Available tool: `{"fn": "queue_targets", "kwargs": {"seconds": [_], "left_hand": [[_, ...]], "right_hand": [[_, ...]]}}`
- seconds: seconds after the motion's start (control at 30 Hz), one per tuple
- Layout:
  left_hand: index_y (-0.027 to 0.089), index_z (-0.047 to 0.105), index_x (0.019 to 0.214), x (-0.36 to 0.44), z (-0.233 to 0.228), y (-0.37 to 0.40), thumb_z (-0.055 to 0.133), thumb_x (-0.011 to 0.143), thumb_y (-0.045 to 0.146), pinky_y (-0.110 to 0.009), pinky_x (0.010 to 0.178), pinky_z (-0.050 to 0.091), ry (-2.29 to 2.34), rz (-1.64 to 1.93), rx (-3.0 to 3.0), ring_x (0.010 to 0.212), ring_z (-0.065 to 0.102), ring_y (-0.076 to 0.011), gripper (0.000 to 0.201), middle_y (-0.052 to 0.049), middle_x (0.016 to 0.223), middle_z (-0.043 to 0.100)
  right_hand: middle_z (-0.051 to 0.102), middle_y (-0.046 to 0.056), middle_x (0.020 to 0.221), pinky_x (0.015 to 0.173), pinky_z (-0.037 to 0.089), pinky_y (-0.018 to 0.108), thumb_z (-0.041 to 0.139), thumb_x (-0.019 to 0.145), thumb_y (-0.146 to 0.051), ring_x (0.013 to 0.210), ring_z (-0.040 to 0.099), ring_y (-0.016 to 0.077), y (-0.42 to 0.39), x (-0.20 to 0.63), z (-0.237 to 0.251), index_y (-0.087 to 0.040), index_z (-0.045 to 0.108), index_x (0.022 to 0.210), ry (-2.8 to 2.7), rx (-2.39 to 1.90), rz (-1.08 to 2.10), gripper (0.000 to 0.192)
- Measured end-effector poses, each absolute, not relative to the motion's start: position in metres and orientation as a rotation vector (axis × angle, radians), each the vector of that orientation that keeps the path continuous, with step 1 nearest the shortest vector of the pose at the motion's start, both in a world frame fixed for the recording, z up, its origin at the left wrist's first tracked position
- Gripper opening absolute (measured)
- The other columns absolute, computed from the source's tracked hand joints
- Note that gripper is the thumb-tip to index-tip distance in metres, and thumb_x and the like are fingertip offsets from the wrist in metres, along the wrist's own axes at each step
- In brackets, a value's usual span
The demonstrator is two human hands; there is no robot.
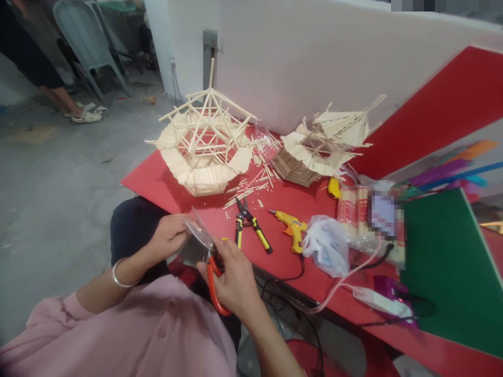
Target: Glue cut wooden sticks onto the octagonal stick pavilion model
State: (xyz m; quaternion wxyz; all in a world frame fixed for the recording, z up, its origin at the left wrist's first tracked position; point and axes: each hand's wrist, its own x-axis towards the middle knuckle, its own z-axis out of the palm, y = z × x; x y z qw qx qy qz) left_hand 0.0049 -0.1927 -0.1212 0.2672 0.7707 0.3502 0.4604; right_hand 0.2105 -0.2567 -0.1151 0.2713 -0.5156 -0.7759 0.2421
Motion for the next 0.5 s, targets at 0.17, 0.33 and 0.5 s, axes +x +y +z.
{"fn": "queue_targets", "kwargs": {"seconds": [0.17,0.33,0.5], "left_hand": [[0.019,0.072,0.079,0.003,-0.12,-0.191,0.049,0.085,0.006,-0.024,0.069,0.055,0.954,1.246,2.176,0.075,0.072,-0.0142,0.026,-0.004,0.083,0.077],[0.018,0.069,0.073,0.003,-0.117,-0.189,0.051,0.091,0.013,-0.022,0.063,0.05,0.932,1.194,2.176,0.067,0.067,-0.0129,0.026,-0.002,0.071,0.073],[0.017,0.067,0.075,0.002,-0.117,-0.186,0.05,0.094,0.017,-0.022,0.064,0.048,0.924,1.143,2.155,0.067,0.065,-0.0132,0.026,-0.003,0.07,0.07]], "right_hand": [[0.069,0.01,0.103,0.076,0.057,0.033,0.059,0.091,-0.044,0.089,0.067,0.0223,-0.258,0.212,-0.118,-0.021,0.054,0.133,-2.063,-1.386,0.626,0.048],[0.072,0.009,0.1,0.078,0.057,0.03,0.062,0.091,-0.038,0.087,0.07,0.0205,-0.258,0.209,-0.124,-0.021,0.06,0.127,-1.992,-1.293,0.643,0.04],[0.072,0.009,0.1,0.076,0.057,0.03,0.058,0.092,-0.042,0.085,0.069,0.0203,-0.254,0.211,-0.122,-0.021,0.059,0.128,-2.043,-1.34,0.62,0.041]]}}
